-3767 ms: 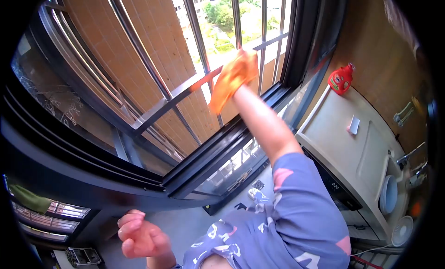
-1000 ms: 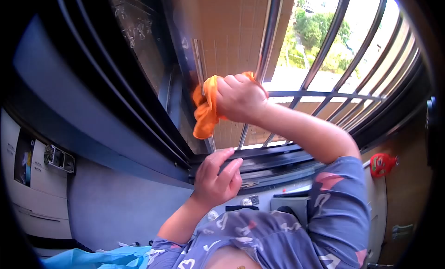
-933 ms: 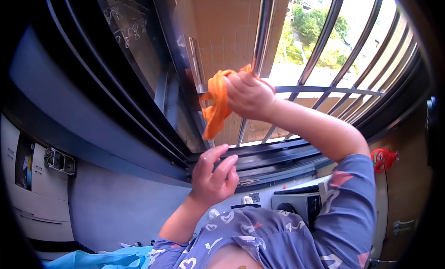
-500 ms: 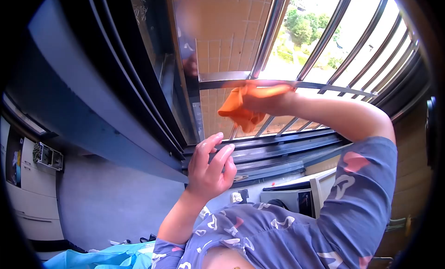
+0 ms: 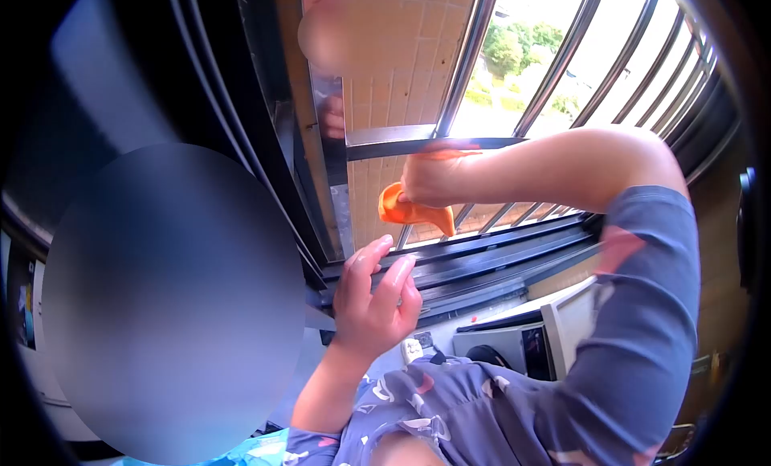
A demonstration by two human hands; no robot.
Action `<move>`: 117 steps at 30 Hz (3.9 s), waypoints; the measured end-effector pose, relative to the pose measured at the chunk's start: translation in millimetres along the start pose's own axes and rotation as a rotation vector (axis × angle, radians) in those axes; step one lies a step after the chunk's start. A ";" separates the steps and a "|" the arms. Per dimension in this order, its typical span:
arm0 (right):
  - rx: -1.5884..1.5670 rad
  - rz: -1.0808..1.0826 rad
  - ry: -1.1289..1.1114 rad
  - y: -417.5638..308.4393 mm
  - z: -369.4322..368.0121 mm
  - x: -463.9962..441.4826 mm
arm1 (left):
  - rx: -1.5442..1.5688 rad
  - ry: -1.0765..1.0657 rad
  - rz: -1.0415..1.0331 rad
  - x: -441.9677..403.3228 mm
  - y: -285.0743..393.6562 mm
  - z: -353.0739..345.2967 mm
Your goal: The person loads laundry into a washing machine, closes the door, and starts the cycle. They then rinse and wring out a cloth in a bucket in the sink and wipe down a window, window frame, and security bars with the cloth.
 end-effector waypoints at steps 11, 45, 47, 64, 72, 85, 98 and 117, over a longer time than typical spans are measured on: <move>-0.005 0.153 -0.118 -55.1 -31.2 -41.6 | -0.016 -0.035 0.036 0.5 2.4 4.8; -1.684 -0.653 0.724 -21.8 -61.3 31.9 | 0.037 -0.034 0.158 -4.8 16.8 2.3; -1.818 -0.601 0.626 -23.3 -70.1 22.6 | -0.001 -0.030 0.124 -8.6 14.9 -0.3; -1.508 -0.398 0.489 -30.6 -101.7 17.4 | -0.129 -0.084 0.066 -9.9 11.3 -11.0; -1.402 -0.328 0.405 -44.6 -122.9 4.7 | -0.146 -0.129 0.093 -11.2 13.0 -14.4; -1.310 -0.409 0.134 -49.2 -109.3 6.6 | -0.172 -0.161 0.110 -8.2 16.5 -17.6; -1.803 -0.373 0.466 -37.2 -97.0 16.8 | -0.240 -0.131 0.074 -7.0 13.1 -16.8; -2.268 -0.004 0.050 -55.7 -122.8 3.9 | -0.322 -0.145 0.046 -2.5 8.5 -17.2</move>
Point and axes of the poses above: each hand's wrist, its own x-axis away from the middle knuckle, its own z-axis out of the back of the hand, y = z × x, the point moved 1 cm from there along -x, towards the middle knuckle, and after that the axes turned 14 degrees about -z, right-handed, at the moved point
